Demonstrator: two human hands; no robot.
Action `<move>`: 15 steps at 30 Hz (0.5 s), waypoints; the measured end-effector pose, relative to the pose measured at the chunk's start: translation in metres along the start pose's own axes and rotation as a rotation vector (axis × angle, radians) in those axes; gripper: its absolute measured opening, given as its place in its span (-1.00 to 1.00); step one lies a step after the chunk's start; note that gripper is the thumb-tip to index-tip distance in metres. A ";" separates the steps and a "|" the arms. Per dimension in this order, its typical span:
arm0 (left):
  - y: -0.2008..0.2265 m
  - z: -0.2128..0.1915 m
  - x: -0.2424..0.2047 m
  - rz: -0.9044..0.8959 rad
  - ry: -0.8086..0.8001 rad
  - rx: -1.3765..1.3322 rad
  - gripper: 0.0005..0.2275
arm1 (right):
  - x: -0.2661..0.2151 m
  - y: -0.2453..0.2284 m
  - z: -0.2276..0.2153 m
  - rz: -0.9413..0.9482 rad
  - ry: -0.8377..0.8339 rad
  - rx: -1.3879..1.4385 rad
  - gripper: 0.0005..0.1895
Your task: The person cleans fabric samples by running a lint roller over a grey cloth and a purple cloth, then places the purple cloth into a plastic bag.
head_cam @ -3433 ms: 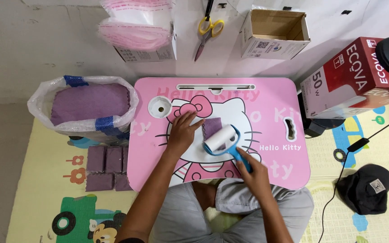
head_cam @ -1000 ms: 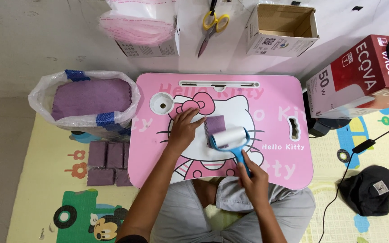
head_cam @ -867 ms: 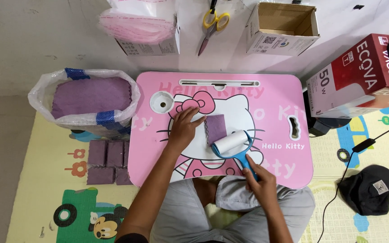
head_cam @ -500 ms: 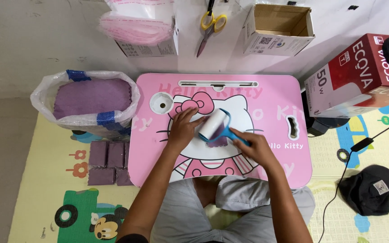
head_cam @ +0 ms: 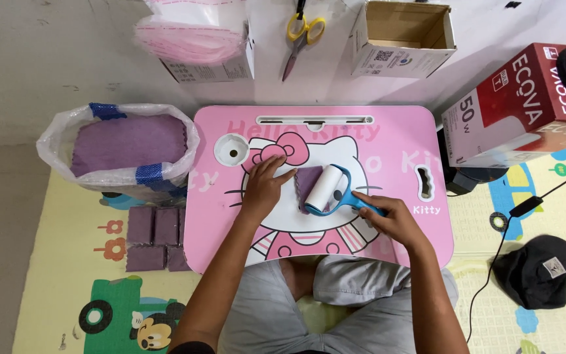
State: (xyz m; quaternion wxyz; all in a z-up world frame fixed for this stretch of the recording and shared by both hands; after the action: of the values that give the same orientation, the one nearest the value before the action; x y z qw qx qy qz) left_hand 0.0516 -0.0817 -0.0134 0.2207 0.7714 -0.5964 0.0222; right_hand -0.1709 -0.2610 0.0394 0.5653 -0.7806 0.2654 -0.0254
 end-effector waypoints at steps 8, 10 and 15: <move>0.001 -0.001 0.000 -0.003 -0.012 0.000 -0.57 | 0.028 -0.028 0.021 -0.088 -0.057 -0.003 -0.58; 0.000 0.001 0.001 -0.014 -0.020 -0.021 -0.58 | 0.035 -0.035 0.029 -0.106 -0.083 0.016 -0.59; 0.001 -0.001 0.001 -0.031 -0.025 -0.034 -0.61 | 0.034 -0.044 0.032 -0.096 -0.063 -0.006 -0.59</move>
State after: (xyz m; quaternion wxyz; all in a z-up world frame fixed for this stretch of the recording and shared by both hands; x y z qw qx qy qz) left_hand 0.0516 -0.0823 -0.0119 0.2265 0.7770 -0.5873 -0.0009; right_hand -0.1136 -0.2386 0.0588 0.5693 -0.7945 0.2095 -0.0271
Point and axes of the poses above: each hand's wrist, its own x-axis towards the middle knuckle, its own z-axis out of the palm, y = z × x, the point moved 8 cm from there along x, towards the middle knuckle, and after that the axes turned 10 degrees about z, right-handed, at the moved point
